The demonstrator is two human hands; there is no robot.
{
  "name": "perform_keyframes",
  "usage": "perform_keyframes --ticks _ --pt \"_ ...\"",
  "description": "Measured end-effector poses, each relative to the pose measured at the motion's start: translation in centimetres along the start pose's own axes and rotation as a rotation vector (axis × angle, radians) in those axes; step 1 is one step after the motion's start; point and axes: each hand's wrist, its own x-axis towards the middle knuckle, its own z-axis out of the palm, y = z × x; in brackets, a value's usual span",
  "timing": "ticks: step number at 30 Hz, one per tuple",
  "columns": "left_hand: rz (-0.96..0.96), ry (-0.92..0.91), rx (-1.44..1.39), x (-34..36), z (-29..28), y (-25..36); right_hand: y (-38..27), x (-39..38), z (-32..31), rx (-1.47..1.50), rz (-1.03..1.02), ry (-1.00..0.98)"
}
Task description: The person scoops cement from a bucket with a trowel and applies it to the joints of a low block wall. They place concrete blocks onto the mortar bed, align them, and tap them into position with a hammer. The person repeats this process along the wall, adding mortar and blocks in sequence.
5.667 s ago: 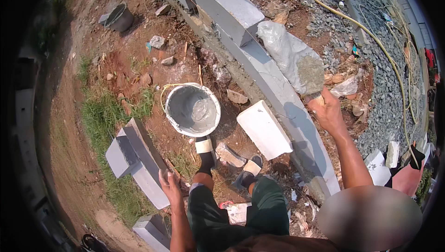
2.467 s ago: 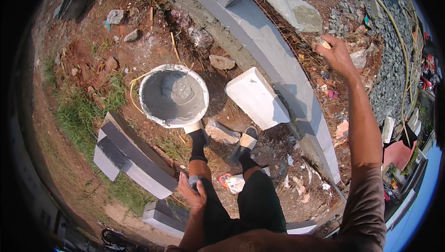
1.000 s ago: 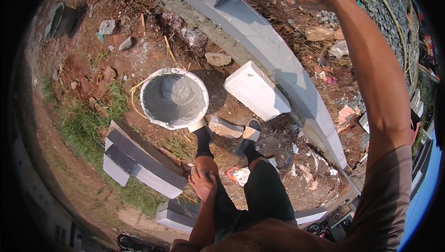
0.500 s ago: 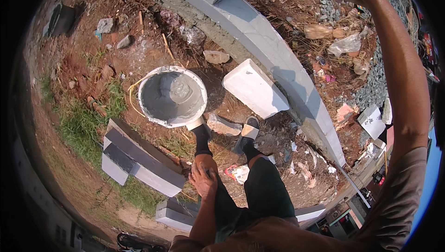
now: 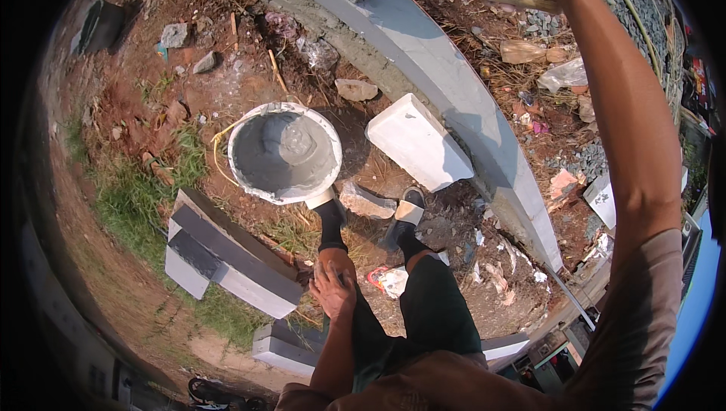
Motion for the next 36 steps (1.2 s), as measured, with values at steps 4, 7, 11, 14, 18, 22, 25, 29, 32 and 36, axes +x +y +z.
perform_keyframes --ticks 4,7,11,14,18,22,25,29,32,36 --pt "0.051 -0.017 0.000 0.7 -0.3 -0.3 5.4 -4.4 1.3 -0.146 0.065 0.157" --pt "0.066 -0.052 0.003 0.8 0.1 -0.5 5.8 -3.1 2.3 -0.315 0.078 0.199" --pt "0.071 -0.078 0.046 0.9 -0.5 0.0 2.7 0.2 2.0 -0.471 -0.025 0.163" --pt "0.090 -0.094 0.051 1.0 -0.6 0.1 -2.9 -3.1 -0.3 -0.420 0.073 0.154" --pt "0.059 -0.112 0.050 1.0 -0.2 0.7 -9.9 -6.3 -2.9 -0.570 0.477 0.125" --pt "0.088 -0.111 0.086 0.8 0.2 0.3 -13.0 -9.3 -6.3 -0.684 0.387 0.048" --pt "0.079 -0.117 0.085 1.0 0.3 0.2 -13.0 -12.0 -8.2 -0.586 0.357 -0.050" --pt "0.122 -0.055 0.074 1.3 1.0 -0.9 -11.8 -12.6 -7.7 -0.543 0.397 -0.062" --pt "0.109 -0.108 0.096 1.3 0.8 -1.2 -12.6 -10.9 -6.3 -0.576 0.357 0.001" --pt "0.130 -0.079 0.138 1.3 0.8 -1.7 -12.6 -13.4 -6.8 -0.661 0.379 0.028"
